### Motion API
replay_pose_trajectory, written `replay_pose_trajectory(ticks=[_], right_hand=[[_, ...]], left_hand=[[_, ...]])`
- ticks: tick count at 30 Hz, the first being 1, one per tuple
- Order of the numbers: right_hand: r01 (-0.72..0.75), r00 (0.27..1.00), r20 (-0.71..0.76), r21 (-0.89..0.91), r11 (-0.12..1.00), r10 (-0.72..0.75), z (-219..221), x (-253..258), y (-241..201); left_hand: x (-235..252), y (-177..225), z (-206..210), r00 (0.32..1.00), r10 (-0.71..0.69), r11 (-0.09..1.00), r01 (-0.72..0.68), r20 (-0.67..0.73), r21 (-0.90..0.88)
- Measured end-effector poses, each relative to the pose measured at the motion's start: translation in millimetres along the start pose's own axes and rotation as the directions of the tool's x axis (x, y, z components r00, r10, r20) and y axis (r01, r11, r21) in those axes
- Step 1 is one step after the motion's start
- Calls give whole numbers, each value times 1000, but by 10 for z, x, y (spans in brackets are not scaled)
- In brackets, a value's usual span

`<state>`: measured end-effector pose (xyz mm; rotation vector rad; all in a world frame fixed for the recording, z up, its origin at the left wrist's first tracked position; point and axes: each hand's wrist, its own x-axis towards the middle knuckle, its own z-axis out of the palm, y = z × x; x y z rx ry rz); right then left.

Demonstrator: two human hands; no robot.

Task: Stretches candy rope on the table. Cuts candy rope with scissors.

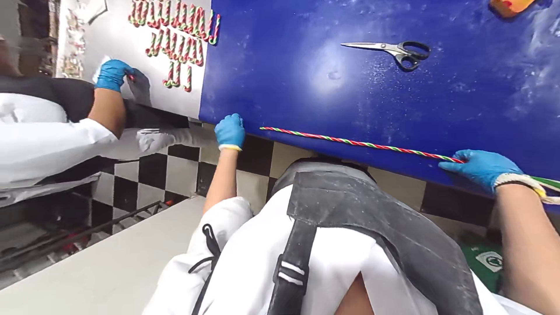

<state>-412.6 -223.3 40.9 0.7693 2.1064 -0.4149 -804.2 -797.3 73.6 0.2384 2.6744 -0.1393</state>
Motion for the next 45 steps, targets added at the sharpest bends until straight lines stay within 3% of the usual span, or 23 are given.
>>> replay_pose_trajectory(ticks=[2,4,6,11,14,17,20,22,24,28,30,32,34,37,39,42,45], right_hand=[[-13,1000,4,6,1000,13,-2,-7,-11],[-14,1000,4,0,1000,14,1,-4,4],[-13,1000,5,-10,1000,13,-7,10,9],[-20,999,35,-5,1000,20,-55,-3,-29],[-21,999,29,4,1000,21,-46,-18,-27],[-24,1000,8,16,1000,24,-25,-50,-26],[6,1000,-15,8,1000,-6,1,-70,-4],[28,999,-24,-12,1000,-29,38,-43,21],[34,999,-24,-14,999,-35,48,-40,43],[46,999,26,-18,999,-46,0,-15,43],[94,994,60,-58,994,-91,-107,-12,10],[197,980,-24,-60,979,-199,-361,20,-48],[309,926,-212,-49,950,-312,-608,144,-158],[391,816,-436,-70,918,-380,-1018,594,-488],[422,760,-519,-62,905,-390,-1228,881,-846],[418,727,-573,-66,906,-378,-1417,1205,-1393],[249,770,-590,-70,966,-241,-1502,1348,-1778]], left_hand=[[-341,147,405,965,158,985,-169,-211,-35],[-605,465,840,900,329,937,-349,-287,-20],[-566,788,1003,879,343,934,-358,-332,16],[646,1472,478,918,245,963,-269,-311,-33],[1051,1712,185,960,213,975,-221,-183,-22],[635,1584,224,983,152,987,-155,-107,-27],[-110,1123,666,983,34,997,-45,-179,-56],[-303,910,845,972,-43,998,32,-230,-50],[-143,939,825,961,-71,996,55,-267,-67],[848,1389,424,942,-65,990,18,-330,-143],[1077,1600,261,964,-48,993,17,-260,-120],[869,1715,175,988,-59,996,49,-145,-74],[390,1642,335,989,-96,992,85,-113,-96],[-259,1249,859,947,-206,974,173,-246,-148],[-351,990,1009,927,-228,973,203,-297,-113],[131,926,827,914,-197,979,167,-355,-115],[949,1142,458,927,-144,983,92,-347,-160]])
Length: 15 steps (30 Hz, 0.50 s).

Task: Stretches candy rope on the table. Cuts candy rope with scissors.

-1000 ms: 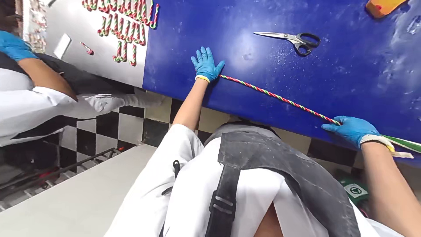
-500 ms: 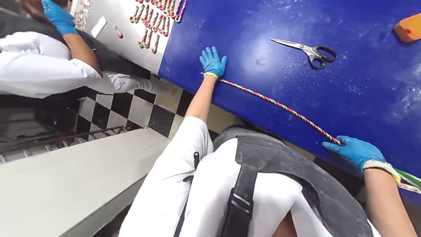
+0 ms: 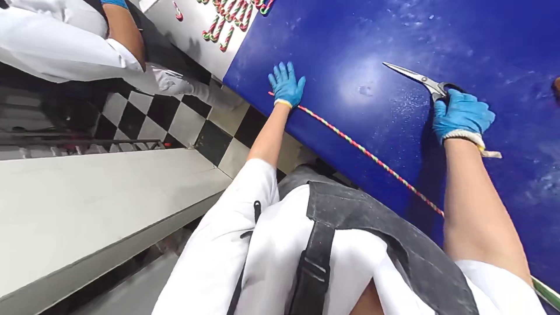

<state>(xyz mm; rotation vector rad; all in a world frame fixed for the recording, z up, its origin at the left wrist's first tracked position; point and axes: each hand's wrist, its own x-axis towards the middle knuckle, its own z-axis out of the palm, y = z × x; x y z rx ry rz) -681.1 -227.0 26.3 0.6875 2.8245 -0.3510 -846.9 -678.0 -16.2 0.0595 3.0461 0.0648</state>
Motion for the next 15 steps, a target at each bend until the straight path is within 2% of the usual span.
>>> replay_pose_trajectory(ticks=[3,5,7,10,12,15], right_hand=[[-132,989,46,-114,985,138,-115,23,-195],[-184,975,89,-179,966,203,-122,-85,-289],[-232,944,178,-243,942,278,-121,-248,-420],[-264,861,354,-304,915,366,-110,-464,-595],[-284,838,393,-281,917,380,-75,-541,-646],[-332,826,390,-246,910,407,54,-511,-512]], left_hand=[[485,309,-53,991,95,995,-93,94,-21],[280,314,-168,976,139,990,-138,169,-17],[-200,59,-219,969,160,987,-158,188,-28],[-797,-649,-120,988,126,992,-123,91,-41],[-716,-973,-63,990,139,990,-139,20,-18],[-67,-857,-45,976,217,974,-216,12,-69]])
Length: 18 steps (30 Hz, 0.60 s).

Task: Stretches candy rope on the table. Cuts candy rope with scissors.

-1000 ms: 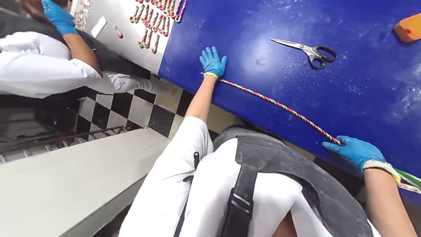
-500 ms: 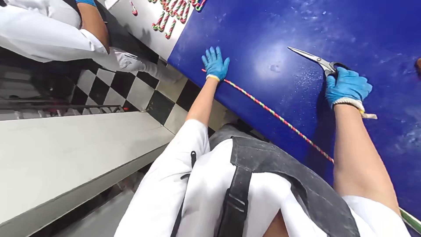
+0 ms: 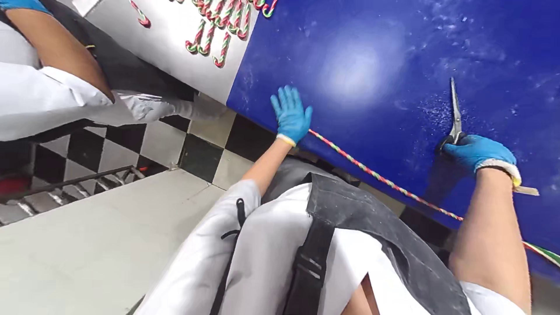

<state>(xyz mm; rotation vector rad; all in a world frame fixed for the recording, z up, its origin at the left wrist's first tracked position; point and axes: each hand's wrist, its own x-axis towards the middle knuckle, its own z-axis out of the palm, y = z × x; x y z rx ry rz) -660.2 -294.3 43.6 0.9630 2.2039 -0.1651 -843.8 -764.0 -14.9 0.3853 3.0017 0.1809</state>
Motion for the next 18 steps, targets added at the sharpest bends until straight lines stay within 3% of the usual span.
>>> replay_pose_trajectory(ticks=[3,6,9,11,13,15,18], right_hand=[[-43,999,8,224,974,42,105,37,115],[-30,999,37,549,835,12,164,-497,-39],[211,962,-19,681,701,-272,604,-1422,-526],[278,883,36,763,584,-468,1066,-1963,-861],[197,758,266,777,598,-596,1329,-2234,-1139],[129,662,368,802,583,-653,1446,-2273,-1393],[-40,681,409,849,526,-608,1035,-2381,-1937]], left_hand=[[968,221,15,999,53,999,-53,6,-8],[1356,207,-69,986,106,992,-95,131,-88],[1255,-93,-427,913,325,913,-236,247,-332],[1022,-168,-539,800,524,831,-405,294,-381],[757,-92,-475,691,656,750,-553,303,-363],[566,-37,-353,645,731,679,-654,223,-334],[527,-88,-343,617,773,623,-695,146,-359]])
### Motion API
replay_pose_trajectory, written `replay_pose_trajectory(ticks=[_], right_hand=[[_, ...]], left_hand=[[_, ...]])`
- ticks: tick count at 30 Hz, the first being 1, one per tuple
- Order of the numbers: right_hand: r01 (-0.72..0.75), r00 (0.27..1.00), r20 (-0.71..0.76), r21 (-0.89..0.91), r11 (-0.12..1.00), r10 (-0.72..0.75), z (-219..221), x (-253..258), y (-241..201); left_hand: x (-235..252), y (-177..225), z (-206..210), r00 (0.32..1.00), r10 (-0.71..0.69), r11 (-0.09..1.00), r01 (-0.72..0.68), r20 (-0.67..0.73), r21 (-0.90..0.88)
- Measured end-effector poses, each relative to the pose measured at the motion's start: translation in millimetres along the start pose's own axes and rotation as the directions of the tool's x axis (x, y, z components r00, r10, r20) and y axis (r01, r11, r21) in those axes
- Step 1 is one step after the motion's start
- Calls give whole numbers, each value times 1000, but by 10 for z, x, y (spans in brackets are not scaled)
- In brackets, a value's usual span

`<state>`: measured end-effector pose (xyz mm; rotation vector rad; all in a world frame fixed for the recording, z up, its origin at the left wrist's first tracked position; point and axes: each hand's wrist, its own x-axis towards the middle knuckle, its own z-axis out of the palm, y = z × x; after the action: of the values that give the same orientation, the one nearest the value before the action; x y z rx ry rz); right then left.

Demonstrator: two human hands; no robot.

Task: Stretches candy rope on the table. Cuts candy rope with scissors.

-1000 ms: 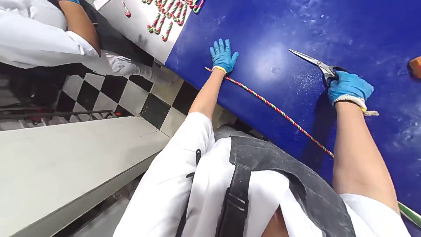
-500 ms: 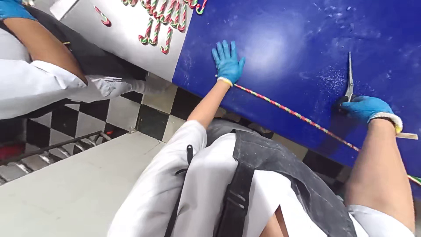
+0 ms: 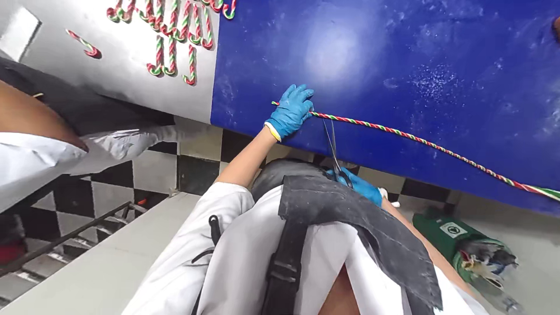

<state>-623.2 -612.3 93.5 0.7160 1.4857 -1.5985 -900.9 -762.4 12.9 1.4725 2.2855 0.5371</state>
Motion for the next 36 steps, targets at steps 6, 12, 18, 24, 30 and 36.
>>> replay_pose_trajectory(ticks=[6,12,18,24,30,36], right_hand=[[184,981,-134,439,879,-139,352,867,14],[268,952,-128,-87,959,-278,-6,386,521],[98,995,23,69,993,-100,-455,-491,1492],[224,974,-52,329,918,-219,-411,-98,1125],[260,956,-223,338,904,-191,-442,156,962],[167,986,22,-101,981,-166,-939,-862,1767]], left_hand=[[-74,-69,6,998,-62,998,62,21,-3],[-93,55,-42,988,-144,986,139,57,90],[520,891,375,995,77,995,-81,67,53],[612,1063,549,994,95,995,-93,52,-36],[599,1040,584,1000,8,999,-9,21,41],[885,1572,679,998,2,996,-7,55,85]])
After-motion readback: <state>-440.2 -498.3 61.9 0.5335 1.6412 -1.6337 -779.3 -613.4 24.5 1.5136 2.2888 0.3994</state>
